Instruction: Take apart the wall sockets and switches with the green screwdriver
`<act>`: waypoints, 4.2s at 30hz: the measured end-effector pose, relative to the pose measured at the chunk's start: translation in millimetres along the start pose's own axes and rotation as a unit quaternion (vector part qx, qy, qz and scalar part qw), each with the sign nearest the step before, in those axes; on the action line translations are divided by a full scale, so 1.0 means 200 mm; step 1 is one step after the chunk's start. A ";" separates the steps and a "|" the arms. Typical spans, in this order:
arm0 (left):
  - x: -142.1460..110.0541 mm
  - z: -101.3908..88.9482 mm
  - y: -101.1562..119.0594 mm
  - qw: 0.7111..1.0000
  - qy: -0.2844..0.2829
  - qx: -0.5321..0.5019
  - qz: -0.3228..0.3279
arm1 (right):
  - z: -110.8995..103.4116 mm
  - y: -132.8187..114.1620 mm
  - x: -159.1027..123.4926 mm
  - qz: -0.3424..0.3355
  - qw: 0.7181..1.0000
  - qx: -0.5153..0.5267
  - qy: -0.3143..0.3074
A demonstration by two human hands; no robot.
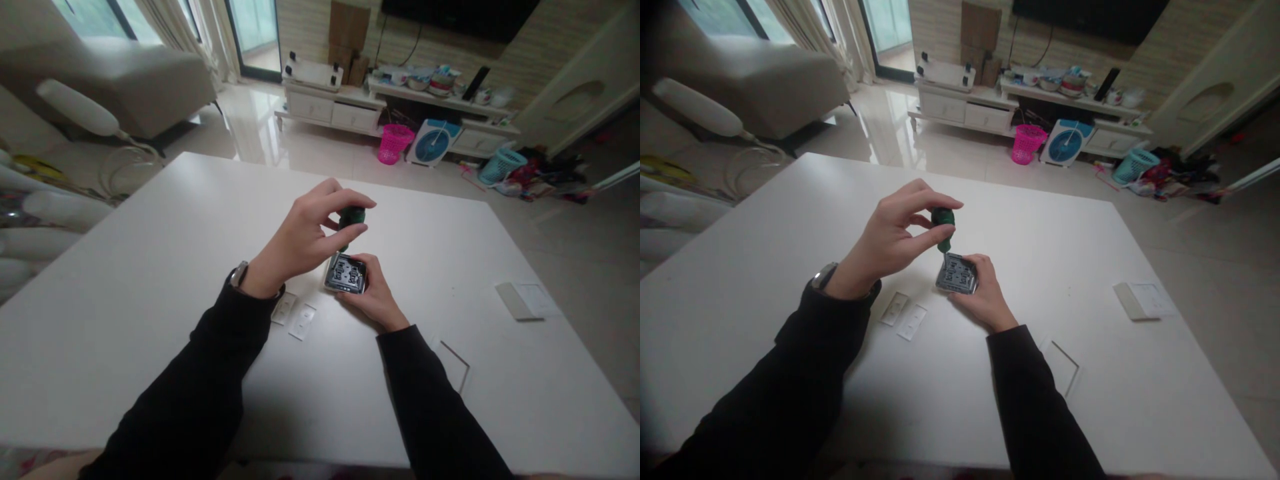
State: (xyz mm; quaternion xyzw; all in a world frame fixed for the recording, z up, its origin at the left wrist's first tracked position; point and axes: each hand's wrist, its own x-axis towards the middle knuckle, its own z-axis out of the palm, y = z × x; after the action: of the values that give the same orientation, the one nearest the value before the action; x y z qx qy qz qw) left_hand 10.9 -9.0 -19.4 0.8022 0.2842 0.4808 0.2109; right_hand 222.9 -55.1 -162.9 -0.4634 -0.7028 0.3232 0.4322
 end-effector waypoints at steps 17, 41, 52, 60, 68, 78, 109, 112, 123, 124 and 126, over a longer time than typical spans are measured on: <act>0.02 0.01 0.00 0.997 0.072 0.000 -0.004 | 0.00 -0.02 0.01 -0.002 1.000 0.000 0.002; 0.00 0.01 -0.02 0.999 0.020 -0.021 -0.026 | 0.00 -0.02 0.00 -0.008 1.000 0.015 -0.005; -0.01 -0.02 0.02 0.996 -0.067 -0.052 -0.012 | 0.00 -0.02 0.00 -0.015 1.000 0.008 0.006; -0.01 -0.02 0.02 0.996 -0.061 -0.059 -0.016 | 0.00 -0.01 0.00 -0.011 1.000 0.008 0.010; 0.01 -0.02 0.03 0.993 -0.102 -0.046 0.024 | 0.01 -0.02 0.01 -0.007 1.000 0.005 0.005; -0.01 -0.02 0.00 0.998 -0.059 -0.026 0.004 | 0.00 -0.02 0.00 -0.008 1.000 0.004 0.006; -0.01 -0.05 0.00 0.991 -0.082 -0.094 -0.048 | 0.00 -0.02 0.01 -0.024 1.000 -0.005 0.016; 0.00 -0.04 -0.01 0.990 -0.096 -0.098 -0.031 | 0.00 -0.01 0.01 -0.029 0.999 -0.005 0.016; 0.01 0.00 -0.02 0.986 -0.040 -0.146 -0.065 | 0.00 -0.01 0.01 -0.038 0.999 -0.011 0.015; 0.01 0.00 -0.02 0.983 -0.042 -0.166 -0.072 | 0.00 -0.01 0.01 -0.040 0.999 -0.010 0.016; 0.00 0.01 -0.03 0.974 -0.052 -0.207 -0.077 | 0.00 -0.01 0.01 -0.044 0.999 -0.007 0.018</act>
State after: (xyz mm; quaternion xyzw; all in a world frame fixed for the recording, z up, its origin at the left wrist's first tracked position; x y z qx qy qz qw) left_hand 11.0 -3.9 -23.0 0.7406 0.2277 0.4692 0.4236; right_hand 221.2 -53.7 -161.0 -0.4408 -0.7170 0.2909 0.4550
